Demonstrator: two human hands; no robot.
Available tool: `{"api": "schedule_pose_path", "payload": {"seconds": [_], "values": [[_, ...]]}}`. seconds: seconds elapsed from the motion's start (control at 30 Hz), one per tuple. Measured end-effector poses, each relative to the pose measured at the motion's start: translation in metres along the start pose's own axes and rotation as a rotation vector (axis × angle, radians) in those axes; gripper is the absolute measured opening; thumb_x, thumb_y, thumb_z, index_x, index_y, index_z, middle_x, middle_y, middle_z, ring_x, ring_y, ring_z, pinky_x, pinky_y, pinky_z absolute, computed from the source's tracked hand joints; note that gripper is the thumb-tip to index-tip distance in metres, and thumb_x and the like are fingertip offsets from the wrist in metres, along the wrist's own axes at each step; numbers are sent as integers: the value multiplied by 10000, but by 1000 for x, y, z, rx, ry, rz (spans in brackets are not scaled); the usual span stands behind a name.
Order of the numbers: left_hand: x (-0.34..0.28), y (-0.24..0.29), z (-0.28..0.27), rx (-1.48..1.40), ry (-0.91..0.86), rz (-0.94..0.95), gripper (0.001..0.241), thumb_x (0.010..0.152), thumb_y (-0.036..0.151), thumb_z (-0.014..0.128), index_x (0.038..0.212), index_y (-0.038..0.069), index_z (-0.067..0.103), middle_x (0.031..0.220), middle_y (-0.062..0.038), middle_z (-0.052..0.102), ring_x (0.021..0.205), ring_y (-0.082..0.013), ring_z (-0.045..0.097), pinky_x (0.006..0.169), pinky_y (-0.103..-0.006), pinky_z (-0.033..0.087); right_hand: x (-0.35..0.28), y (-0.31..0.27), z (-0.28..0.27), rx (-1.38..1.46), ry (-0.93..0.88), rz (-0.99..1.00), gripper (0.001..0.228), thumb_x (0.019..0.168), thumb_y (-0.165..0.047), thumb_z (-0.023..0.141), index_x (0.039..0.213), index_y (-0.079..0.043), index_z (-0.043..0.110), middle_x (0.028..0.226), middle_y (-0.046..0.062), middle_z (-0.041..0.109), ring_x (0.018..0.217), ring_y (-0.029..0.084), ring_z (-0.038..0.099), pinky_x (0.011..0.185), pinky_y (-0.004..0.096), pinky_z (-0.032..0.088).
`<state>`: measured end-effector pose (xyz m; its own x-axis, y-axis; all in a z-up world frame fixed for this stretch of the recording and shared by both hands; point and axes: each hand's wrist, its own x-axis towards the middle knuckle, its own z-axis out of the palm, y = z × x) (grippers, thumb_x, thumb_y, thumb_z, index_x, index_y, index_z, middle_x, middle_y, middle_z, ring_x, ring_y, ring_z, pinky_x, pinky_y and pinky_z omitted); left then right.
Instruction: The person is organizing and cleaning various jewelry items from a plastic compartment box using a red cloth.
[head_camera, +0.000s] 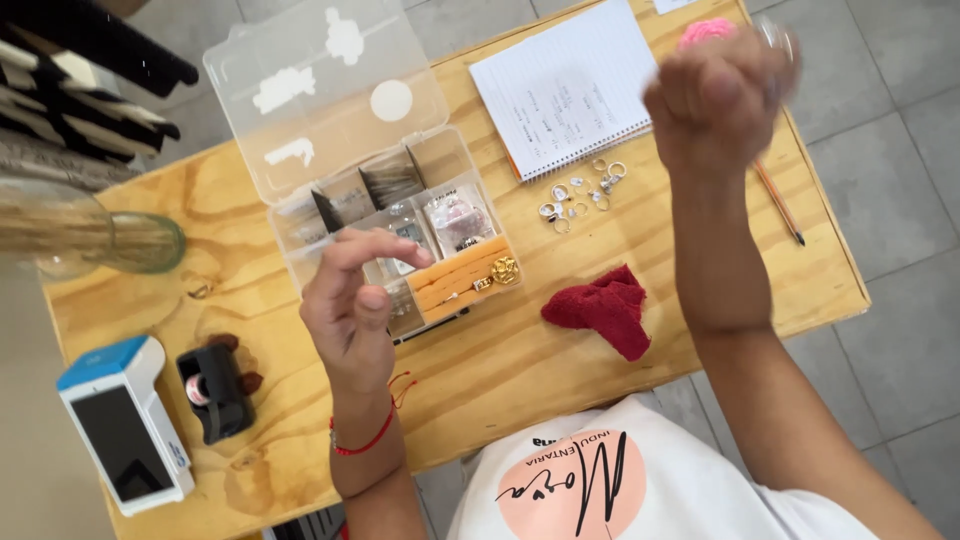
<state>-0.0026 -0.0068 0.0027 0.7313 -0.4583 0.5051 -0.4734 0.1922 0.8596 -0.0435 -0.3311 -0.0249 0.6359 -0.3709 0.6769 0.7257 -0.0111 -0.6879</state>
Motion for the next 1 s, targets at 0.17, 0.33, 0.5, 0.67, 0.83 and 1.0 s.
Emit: {"api": "schedule_pose_path", "payload": {"seconds": [0.17,0.33,0.5,0.67,0.83,1.0], "values": [[2,1,0,-37,-87,49,491,1108,503,447,1094,48,629,920,-76,680,873,-187,663,857,-320,553,-16,99,-43,-452,690,-230,649,991,-49,829,1354,-106,294,898,206,645,712,225,542,584,367,525],[15,8,15,144,-75,115,355,1095,359,478,1119,45,642,995,-84,721,951,-214,682,925,-347,540,16,11,49,-1023,27,-897,280,972,80,682,917,-45,437,712,77,430,589,219,315,526,354,284],[30,7,38,357,-50,195,148,1042,159,629,1165,85,666,1133,-101,697,1064,-264,676,980,-373,529,9,-2,73,-1152,-309,-640,375,1126,-41,690,1454,-117,523,1394,175,568,1161,346,538,977,479,512],[46,-7,53,326,36,109,151,1075,125,623,1226,133,622,1162,-2,723,1118,-211,718,1026,-357,543,0,4,72,-1118,-579,-367,667,1217,-209,792,1647,-179,284,1704,230,150,1605,506,214,1325,732,314],[50,-34,48,-67,-58,-103,116,1036,129,640,1148,104,656,1101,-23,700,1056,-173,677,1011,-319,538,-4,13,83,-1012,-620,-297,559,1234,-312,562,1674,-228,228,1731,205,111,1644,473,160,1370,709,228],[52,-47,51,-122,-86,-110,96,1026,76,654,1118,88,679,1100,-21,668,1041,-172,667,987,-300,547,-5,5,88,-934,-676,-216,795,1154,-118,759,1694,-198,181,1747,202,95,1659,486,132,1388,702,179]]}}
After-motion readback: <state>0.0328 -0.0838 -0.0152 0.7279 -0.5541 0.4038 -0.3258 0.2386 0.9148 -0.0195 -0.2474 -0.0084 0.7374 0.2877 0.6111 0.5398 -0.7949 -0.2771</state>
